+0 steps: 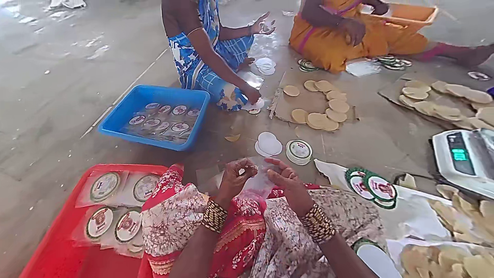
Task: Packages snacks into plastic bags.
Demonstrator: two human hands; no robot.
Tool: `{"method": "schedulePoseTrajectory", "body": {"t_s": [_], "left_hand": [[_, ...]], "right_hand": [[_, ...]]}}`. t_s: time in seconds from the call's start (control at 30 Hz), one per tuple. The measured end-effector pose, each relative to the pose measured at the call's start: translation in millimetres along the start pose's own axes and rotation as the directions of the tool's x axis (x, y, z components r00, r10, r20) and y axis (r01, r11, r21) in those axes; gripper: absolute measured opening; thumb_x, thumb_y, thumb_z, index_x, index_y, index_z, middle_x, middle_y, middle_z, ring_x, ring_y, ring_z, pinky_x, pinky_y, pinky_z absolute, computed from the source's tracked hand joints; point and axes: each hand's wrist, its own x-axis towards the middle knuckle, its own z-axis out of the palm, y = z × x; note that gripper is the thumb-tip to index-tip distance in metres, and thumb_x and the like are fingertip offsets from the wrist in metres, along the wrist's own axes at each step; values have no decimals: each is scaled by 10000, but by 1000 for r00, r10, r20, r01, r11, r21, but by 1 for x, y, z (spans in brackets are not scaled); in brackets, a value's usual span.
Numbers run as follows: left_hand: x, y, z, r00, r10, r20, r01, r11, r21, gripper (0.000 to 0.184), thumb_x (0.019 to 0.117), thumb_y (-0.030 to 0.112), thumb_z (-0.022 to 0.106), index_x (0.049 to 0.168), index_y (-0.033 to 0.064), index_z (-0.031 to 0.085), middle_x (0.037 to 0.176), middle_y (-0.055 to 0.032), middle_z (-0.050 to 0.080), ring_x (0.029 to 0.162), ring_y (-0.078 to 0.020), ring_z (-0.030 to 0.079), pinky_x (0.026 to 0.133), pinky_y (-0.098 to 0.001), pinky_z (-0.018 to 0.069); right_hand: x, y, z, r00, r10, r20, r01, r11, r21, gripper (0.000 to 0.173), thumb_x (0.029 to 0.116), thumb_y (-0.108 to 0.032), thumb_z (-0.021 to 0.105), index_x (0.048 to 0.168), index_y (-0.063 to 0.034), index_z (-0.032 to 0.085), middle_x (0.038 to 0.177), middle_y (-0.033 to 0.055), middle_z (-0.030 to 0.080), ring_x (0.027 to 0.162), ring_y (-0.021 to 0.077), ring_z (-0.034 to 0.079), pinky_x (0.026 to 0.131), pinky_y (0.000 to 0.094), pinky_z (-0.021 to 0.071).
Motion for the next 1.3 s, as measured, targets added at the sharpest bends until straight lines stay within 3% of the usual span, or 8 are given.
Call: {"method": "schedulePoseTrajectory", "body": {"t_s": [0.1, 0.23, 0.37, 0.57, 0.73, 0.9, 1.07, 1.3], "left_hand": [[-5, 2, 8, 1000, -5, 2, 5, 997, 80, 133, 971, 106, 634, 931, 0, 705, 810, 40, 676, 733, 19, 619, 741, -190, 542], [-9, -7, 24, 997, 18, -70, -13, 998, 66, 257, 1024, 148, 546, 844, 24, 683, 686, 78, 603, 623, 26, 550, 635, -182, 489], [-9, -1, 20, 988, -145, 54, 154, 963, -221, 450, 951, 79, 639, 1352, -82, 511, 971, -49, 707, 800, -92, 688, 782, -276, 598], [-19, -3, 31, 972, -236, 5, 227, 929, -291, 119, 953, 16, 639, 868, 20, 723, 721, 2, 707, 594, -39, 617, 587, -194, 526], [-20, -4, 34, 967, -148, -207, 98, 967, -235, 63, 863, 6, 734, 864, 58, 698, 693, 39, 681, 594, -19, 611, 560, -184, 512], [-16, -2, 33, 939, -170, -300, 101, 968, -232, 38, 924, -5, 675, 907, 24, 691, 734, 11, 706, 588, -16, 613, 523, -166, 494], [-8, -8, 34, 922, -223, -317, 146, 958, -247, 85, 971, 7, 621, 967, -24, 700, 749, -20, 700, 559, -38, 592, 515, -178, 497], [-3, -13, 35, 916, -258, -309, 167, 942, -292, 106, 980, 18, 609, 979, -17, 709, 750, -35, 707, 575, -62, 617, 534, -191, 515]], "right_hand": [[-3, -4, 3, 997, -61, -51, 59, 998, -32, 122, 904, 63, 630, 928, -25, 711, 752, -23, 716, 656, 44, 655, 653, 209, 564], [-1, 6, 8, 979, -183, -91, 159, 961, -225, 201, 987, -81, 585, 797, -88, 650, 648, -104, 583, 536, -32, 492, 520, 161, 430], [0, 13, 5, 932, -348, -102, 303, 902, -309, 66, 932, -52, 645, 907, -17, 695, 790, -47, 678, 704, -19, 623, 678, 184, 543], [-2, 10, -8, 897, -441, -6, 421, 860, -289, 104, 925, -9, 636, 982, 36, 711, 874, -13, 722, 784, 1, 669, 750, 208, 582], [48, 2, -63, 925, -283, -256, 171, 907, -385, 200, 1032, -123, 553, 972, 16, 683, 834, 27, 705, 709, 76, 666, 688, 268, 580], [112, 8, -135, 933, -99, -346, -270, 443, -855, 365, 1021, -250, 610, 1265, 15, 671, 1255, 232, 676, 1211, 361, 627, 1076, 537, 437], [141, 49, -163, 947, 68, -315, -322, 128, -938, 656, 960, -355, 698, 1466, 17, 509, 1553, 253, 438, 1436, 450, 409, 1126, 595, 391], [125, 45, -156, 941, -79, -330, -313, 173, -934, 362, 1091, -192, 429, 1230, 20, 688, 1244, 254, 682, 1204, 423, 635, 1030, 603, 454]]}}
